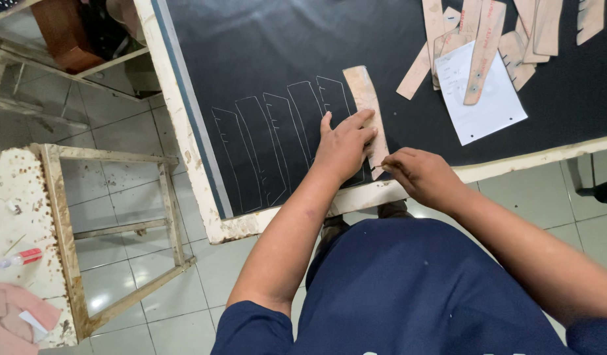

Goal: The person arranges several cardboard pattern pieces on a black fabric-covered table, then uses a white marking tool to trace their outlines onto the fabric. The traced outlines are left on the fabric surface.

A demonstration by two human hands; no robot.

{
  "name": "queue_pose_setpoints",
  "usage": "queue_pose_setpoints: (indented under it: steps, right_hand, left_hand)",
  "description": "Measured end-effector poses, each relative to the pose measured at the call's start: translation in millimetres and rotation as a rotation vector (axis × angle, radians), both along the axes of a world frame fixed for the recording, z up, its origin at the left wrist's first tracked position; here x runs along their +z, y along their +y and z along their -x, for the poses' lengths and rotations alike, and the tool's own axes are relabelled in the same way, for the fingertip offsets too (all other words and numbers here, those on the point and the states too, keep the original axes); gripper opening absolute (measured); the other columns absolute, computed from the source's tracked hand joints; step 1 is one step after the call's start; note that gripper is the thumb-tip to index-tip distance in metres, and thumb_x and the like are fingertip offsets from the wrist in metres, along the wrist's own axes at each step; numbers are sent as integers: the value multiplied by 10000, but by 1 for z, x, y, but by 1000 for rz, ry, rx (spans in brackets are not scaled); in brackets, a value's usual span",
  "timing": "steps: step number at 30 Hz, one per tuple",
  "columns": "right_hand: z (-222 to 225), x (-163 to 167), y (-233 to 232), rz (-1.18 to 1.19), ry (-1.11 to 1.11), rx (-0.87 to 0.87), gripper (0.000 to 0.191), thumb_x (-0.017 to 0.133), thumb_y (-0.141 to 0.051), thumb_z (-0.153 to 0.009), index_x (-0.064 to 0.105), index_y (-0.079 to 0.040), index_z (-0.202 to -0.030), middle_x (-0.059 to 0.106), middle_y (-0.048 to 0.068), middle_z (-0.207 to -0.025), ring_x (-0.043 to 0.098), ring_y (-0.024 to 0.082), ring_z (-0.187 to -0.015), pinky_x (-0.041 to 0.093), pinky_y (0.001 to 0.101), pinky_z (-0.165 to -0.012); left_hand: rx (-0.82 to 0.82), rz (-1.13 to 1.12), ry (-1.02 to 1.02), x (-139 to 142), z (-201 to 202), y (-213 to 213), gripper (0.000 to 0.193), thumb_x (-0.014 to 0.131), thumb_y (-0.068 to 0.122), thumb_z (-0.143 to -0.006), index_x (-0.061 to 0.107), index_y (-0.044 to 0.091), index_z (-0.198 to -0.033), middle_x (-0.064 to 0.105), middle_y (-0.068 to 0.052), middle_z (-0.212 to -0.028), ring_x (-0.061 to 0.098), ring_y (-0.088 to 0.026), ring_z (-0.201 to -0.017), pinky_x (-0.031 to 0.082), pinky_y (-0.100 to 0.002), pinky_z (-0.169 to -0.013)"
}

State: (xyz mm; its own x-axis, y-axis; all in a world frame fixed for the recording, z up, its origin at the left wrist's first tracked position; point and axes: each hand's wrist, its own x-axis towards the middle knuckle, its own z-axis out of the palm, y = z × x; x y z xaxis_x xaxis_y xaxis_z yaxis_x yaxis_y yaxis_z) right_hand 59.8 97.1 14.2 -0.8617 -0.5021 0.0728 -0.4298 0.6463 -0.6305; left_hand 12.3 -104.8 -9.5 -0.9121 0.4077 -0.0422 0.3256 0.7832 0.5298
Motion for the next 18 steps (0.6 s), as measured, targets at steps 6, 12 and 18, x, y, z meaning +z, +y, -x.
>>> queue_pose_setpoints:
  steps: [6, 12, 18]
  right_hand:
    - [1, -1, -6, 7, -67, 4, 151, 663, -192, -961, 709, -65, -1030, 686, 114, -882, 679, 321, -785, 540, 413, -685]
    - [17, -2, -10, 7, 35, -10, 147, 647, -181, -984, 700, -57, -1043, 683, 118, -910, 676, 330, -800, 537, 418, -691]
    - [21, -1, -10, -1, 5, -67, 151, 661, -203, -987, 708, -68, -1033, 674, 119, -881, 670, 333, -780, 528, 427, -679]
  left_hand:
    - [6, -17, 10, -3, 1, -2, 297, 703, 153, -862, 752, 206, -1151, 551, 34, -1472, 533, -152, -1339, 181, -654, -1199]
    - [18, -27, -16, -5, 5, -3, 307, 562, 115, -928, 785, 231, -1104, 574, 47, -1453, 547, -146, -1324, 148, -645, -1205]
    - [23, -45, -22, -5, 7, -5, 293, 561, 112, -939, 784, 220, -1095, 588, 53, -1440, 557, -144, -1318, 164, -639, -1195]
